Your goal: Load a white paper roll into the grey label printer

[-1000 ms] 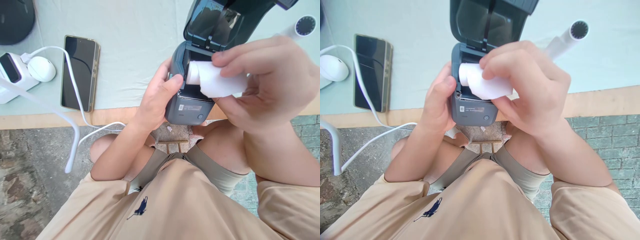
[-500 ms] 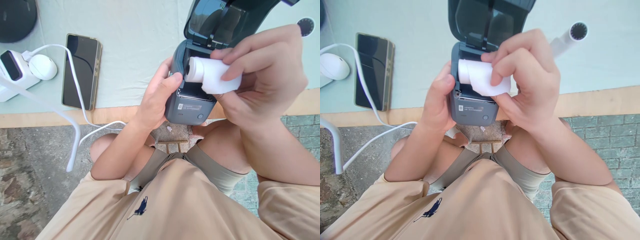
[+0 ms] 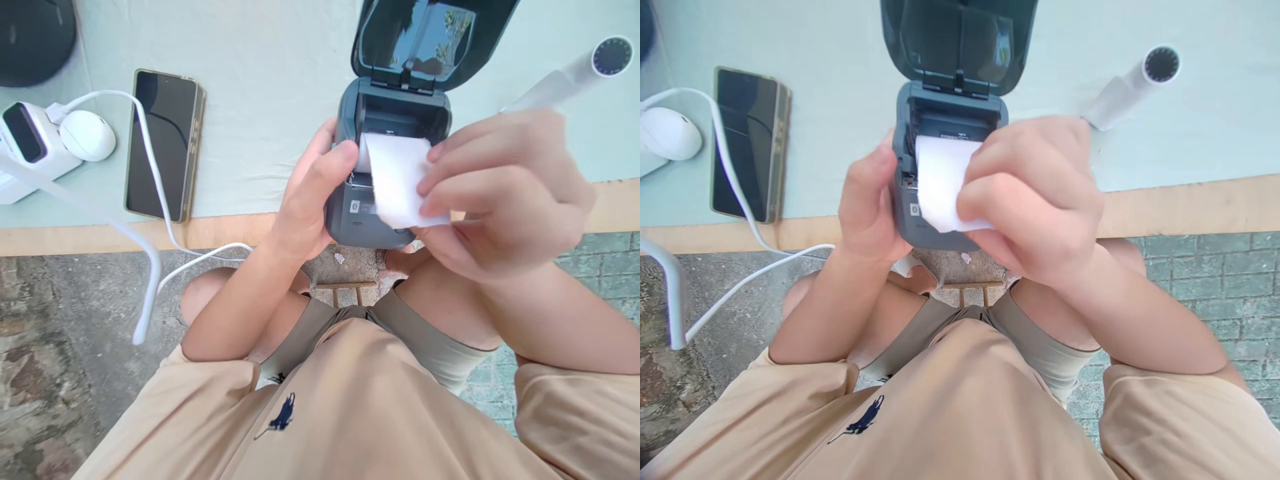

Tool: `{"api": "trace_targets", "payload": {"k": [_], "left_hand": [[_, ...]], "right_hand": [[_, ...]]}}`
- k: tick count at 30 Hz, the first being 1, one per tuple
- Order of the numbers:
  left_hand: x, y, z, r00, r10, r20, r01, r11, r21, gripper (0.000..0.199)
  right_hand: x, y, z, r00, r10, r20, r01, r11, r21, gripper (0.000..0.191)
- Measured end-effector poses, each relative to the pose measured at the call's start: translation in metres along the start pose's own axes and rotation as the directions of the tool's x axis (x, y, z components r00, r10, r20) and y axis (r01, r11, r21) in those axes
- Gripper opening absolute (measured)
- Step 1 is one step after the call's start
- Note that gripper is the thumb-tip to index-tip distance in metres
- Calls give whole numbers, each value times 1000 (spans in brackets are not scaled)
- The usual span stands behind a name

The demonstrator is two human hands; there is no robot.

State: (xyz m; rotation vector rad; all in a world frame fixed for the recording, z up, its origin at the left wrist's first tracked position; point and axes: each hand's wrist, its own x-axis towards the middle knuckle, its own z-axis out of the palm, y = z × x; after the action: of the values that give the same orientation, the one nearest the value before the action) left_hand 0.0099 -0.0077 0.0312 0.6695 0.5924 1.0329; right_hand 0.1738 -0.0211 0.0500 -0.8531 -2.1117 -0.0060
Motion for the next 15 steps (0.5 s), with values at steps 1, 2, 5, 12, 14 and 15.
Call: {"api": "trace_targets", "payload": {"k": [1,2,5,12,14,15], "left_hand": [[0,0,0,1000,4,4,-4,1000,10,21],[0,0,-1,1000,6,2,-6,1000,27,21],[0,-1,-4,999,37,19,-39,995,95,27],[0,-3,-9,996,74,41,-80,985,156,42],[0,-3,-8,995,84,50,-91,981,172,46],[0,-3,-8,995,86,45,-93,978,187,48]], "right_hand": [[-1,-4,2,1000,3,2,-3,1000,-1,9],[-1,-8,4,1000,4,16,-4,1000,-4,9],[-3,-12,6,997,-15,82,14,1000,11,14],[7,-2,-17,889,456,46,-458,886,76,28],[14,-6,-20,777,628,45,-627,765,146,36],[17,-8,-19,742,669,40,-660,720,212,40]]}}
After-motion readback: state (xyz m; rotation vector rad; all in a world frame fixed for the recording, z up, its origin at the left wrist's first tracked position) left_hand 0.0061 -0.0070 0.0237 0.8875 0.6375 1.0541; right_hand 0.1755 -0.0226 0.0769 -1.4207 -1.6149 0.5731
